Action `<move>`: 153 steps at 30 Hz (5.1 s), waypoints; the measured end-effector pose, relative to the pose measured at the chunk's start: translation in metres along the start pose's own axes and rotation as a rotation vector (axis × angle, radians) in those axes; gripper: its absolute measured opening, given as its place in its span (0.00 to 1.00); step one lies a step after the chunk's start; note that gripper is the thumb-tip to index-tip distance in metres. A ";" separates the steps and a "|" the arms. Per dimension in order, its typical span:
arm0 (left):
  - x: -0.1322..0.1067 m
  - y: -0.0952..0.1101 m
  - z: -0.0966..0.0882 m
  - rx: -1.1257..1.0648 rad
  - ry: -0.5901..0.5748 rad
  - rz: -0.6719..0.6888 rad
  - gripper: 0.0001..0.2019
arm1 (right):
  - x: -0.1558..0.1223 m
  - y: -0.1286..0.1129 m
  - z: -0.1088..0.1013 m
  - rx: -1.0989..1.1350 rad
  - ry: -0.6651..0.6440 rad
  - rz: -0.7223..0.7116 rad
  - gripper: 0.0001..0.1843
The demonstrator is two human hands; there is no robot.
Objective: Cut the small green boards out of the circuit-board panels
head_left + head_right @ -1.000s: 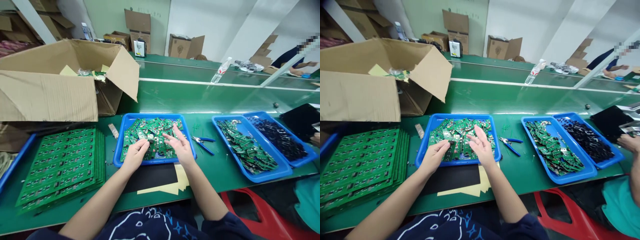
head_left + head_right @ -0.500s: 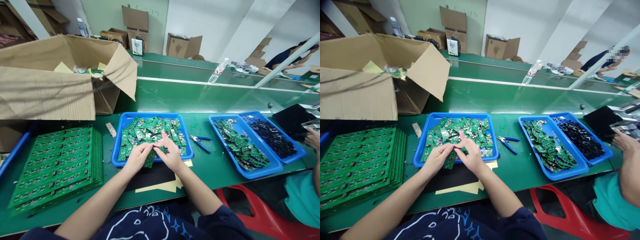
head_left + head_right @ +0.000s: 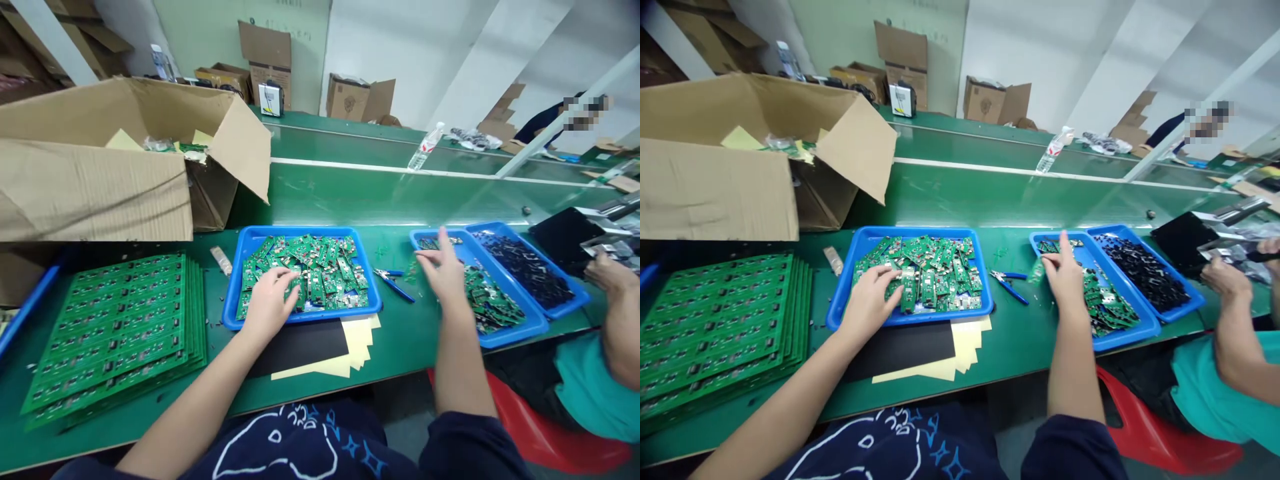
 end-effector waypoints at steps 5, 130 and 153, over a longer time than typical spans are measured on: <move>0.004 -0.026 0.000 0.381 -0.043 -0.182 0.15 | 0.022 0.084 -0.052 -0.416 0.056 0.095 0.36; -0.005 -0.003 0.012 -0.951 -0.252 -0.567 0.20 | -0.056 -0.154 0.132 0.358 -0.500 -0.415 0.07; 0.001 0.002 0.003 -0.720 -0.276 -0.272 0.19 | -0.056 -0.143 0.136 0.726 -0.479 -0.016 0.08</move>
Point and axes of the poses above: each hand's wrist, its own x-axis towards the middle knuckle, its own z-axis out of the palm, y = z × x, the point moved 5 cm from there along x, towards the middle knuckle, and after that the axes turned 3 degrees about -y, right-handed, at the moved point
